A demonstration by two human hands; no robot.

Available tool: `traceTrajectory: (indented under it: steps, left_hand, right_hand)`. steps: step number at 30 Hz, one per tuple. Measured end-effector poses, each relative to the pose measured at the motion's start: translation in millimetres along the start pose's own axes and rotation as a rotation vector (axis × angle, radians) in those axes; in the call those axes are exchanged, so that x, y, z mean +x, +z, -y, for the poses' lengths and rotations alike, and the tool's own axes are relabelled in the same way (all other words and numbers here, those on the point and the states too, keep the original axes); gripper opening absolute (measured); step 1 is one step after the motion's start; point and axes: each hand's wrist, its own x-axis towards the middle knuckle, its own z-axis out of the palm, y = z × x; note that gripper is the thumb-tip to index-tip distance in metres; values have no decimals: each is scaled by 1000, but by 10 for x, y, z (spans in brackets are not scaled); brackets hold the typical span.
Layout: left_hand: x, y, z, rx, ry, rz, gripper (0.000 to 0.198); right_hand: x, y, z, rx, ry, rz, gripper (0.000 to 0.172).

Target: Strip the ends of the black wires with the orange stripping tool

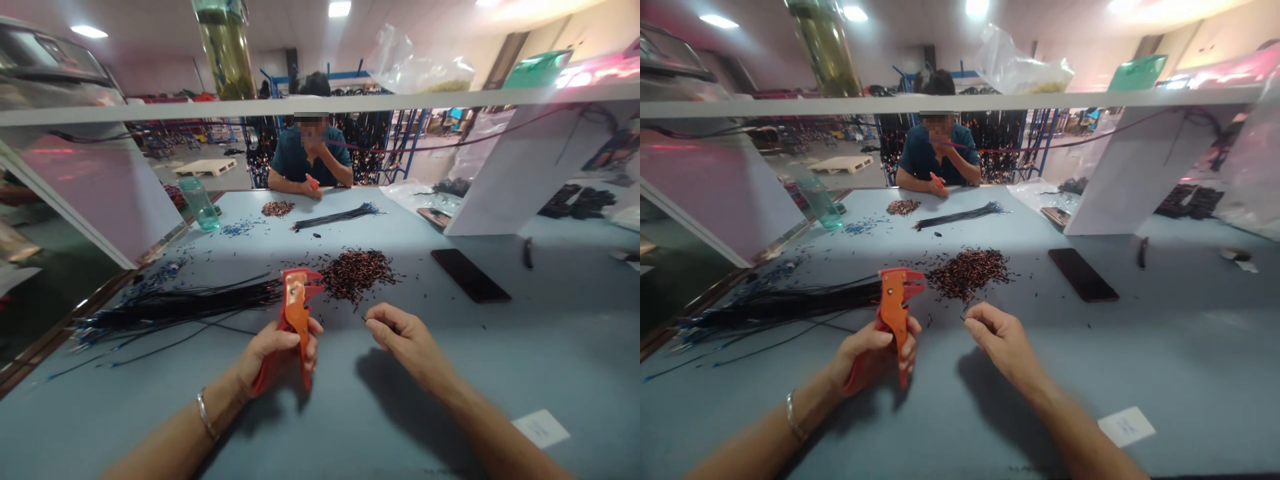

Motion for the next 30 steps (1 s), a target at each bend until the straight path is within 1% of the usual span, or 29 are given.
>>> traceTrajectory:
  steps: [2,4,7,11,13,16,22,26,30]
  left_hand:
    - [-15,81,47,-82,-72,88,37]
    - [-20,135,83,-127,-143,137,36]
    - [-14,160,115,-141,-196,139,35]
    - [-8,158,141,-141,-249,126,37]
    - [-14,162,154,-116,-296,122,39]
    - [-23,162,174,-63,-348,133,42]
    - [-27,132,197,-24,-357,167,42]
    - [-32,134,189,-9,-357,181,43]
    - [-42,134,182,-11,-348,168,42]
  right_hand:
    - [-17,-8,32,-18,-66,-66,23]
    - [-34,-16,54,-45,-122,-124,21]
    - [-54,-8,50,-133,-200,-160,17]
    - [-78,43,10,-296,-378,-178,14]
    - [-92,63,6,-366,-451,-190,14]
    - [-109,70,24,-425,-520,-199,13]
    - [-125,71,42,-438,-593,-203,13]
    - [-130,81,47,-398,-577,-163,14]
    - [-131,94,60,-359,-564,-125,15]
